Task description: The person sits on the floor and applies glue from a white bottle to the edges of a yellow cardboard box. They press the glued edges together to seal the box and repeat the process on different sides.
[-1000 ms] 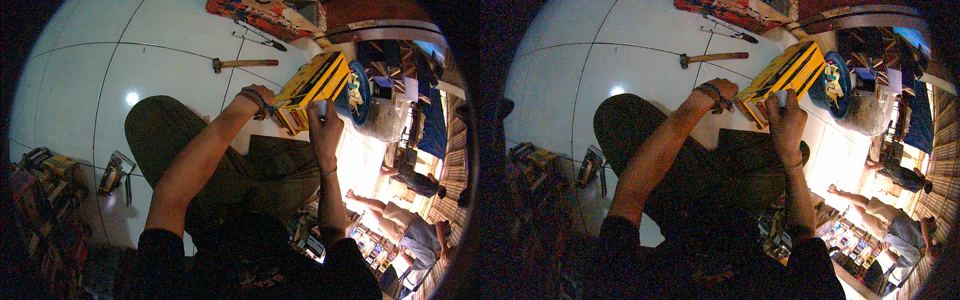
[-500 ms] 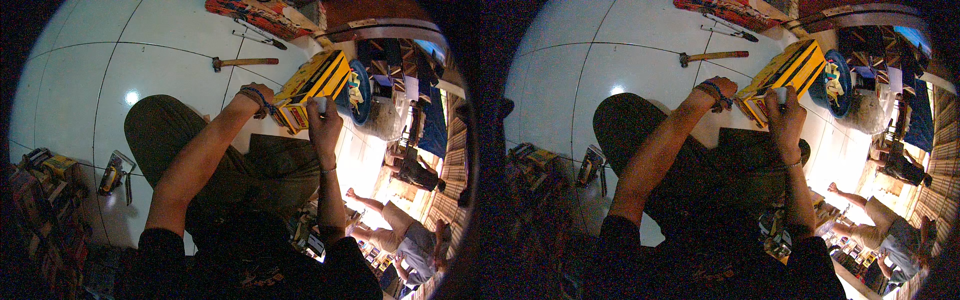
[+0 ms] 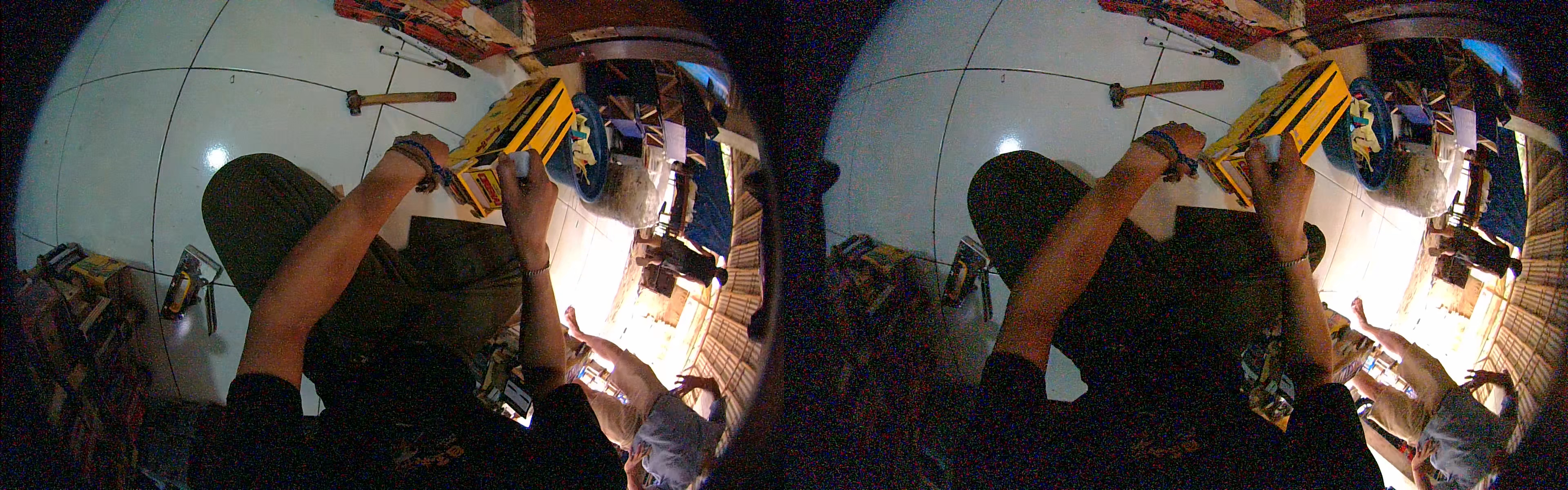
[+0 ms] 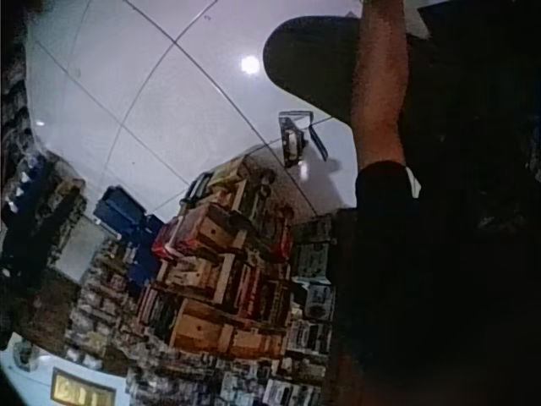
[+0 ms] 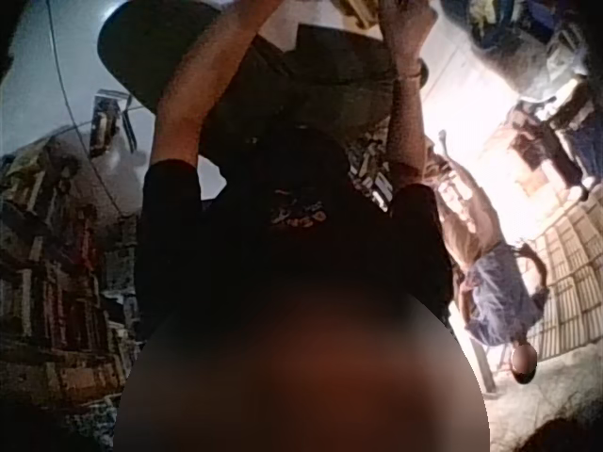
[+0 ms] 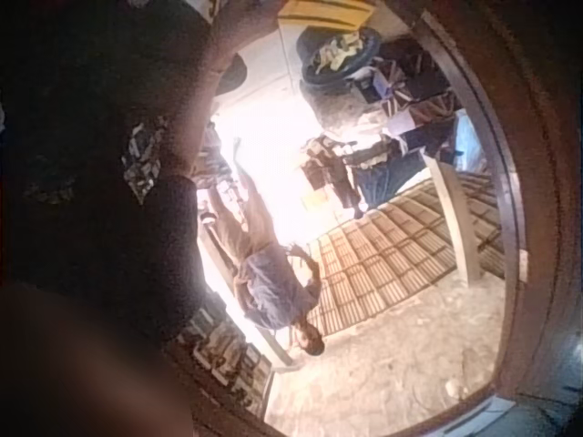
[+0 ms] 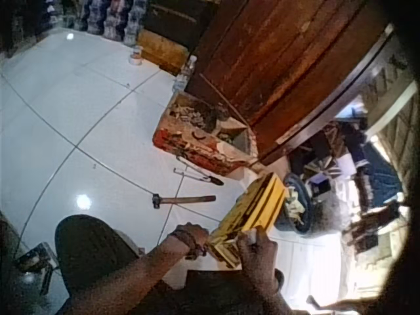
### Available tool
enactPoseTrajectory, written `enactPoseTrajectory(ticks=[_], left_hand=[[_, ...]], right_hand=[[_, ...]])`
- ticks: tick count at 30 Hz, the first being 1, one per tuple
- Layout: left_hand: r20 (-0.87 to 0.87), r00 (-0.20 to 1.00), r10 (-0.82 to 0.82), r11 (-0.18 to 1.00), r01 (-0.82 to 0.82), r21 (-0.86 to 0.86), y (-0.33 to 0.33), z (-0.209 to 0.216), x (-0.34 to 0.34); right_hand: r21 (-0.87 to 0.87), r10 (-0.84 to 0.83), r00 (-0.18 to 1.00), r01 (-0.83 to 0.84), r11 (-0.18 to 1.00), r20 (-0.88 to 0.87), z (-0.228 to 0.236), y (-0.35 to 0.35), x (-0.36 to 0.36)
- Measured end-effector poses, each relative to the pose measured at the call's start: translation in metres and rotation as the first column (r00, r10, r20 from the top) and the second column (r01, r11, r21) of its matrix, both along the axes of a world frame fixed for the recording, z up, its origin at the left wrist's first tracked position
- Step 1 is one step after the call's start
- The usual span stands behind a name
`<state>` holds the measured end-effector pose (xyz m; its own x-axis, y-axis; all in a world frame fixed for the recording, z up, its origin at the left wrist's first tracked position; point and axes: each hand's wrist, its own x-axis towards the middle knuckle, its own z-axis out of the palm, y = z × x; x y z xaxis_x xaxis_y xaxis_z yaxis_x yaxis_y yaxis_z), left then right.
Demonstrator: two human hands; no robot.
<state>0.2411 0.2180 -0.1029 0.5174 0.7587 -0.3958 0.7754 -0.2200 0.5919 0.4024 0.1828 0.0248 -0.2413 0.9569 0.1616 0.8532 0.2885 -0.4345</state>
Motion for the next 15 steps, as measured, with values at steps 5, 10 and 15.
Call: enactPoseTrajectory(ticks=[5, 10, 15], left_hand=[[0.017, 0.996, 0.089, 0.996, -0.089, -0.007, -0.005, 0.013, -0.003], [-0.020, 1.000, 0.022, 0.989, -0.024, -0.146, -0.001, 0.016, -0.006], [0.026, 1.000, 0.002, 0.994, -0.005, 0.113, -0.006, -0.001, -0.008]], right_hand=[[-0.043, 0.008, 0.999, -0.011, 0.999, -0.052, -0.003, 0.000, 0.001], [0.007, -0.022, 1.000, 0.022, 1.000, 0.016, -0.001, 0.003, 0.002], [-0.081, -0.032, 0.999, 0.028, 0.996, -0.036, -0.005, 0.000, -0.003]])
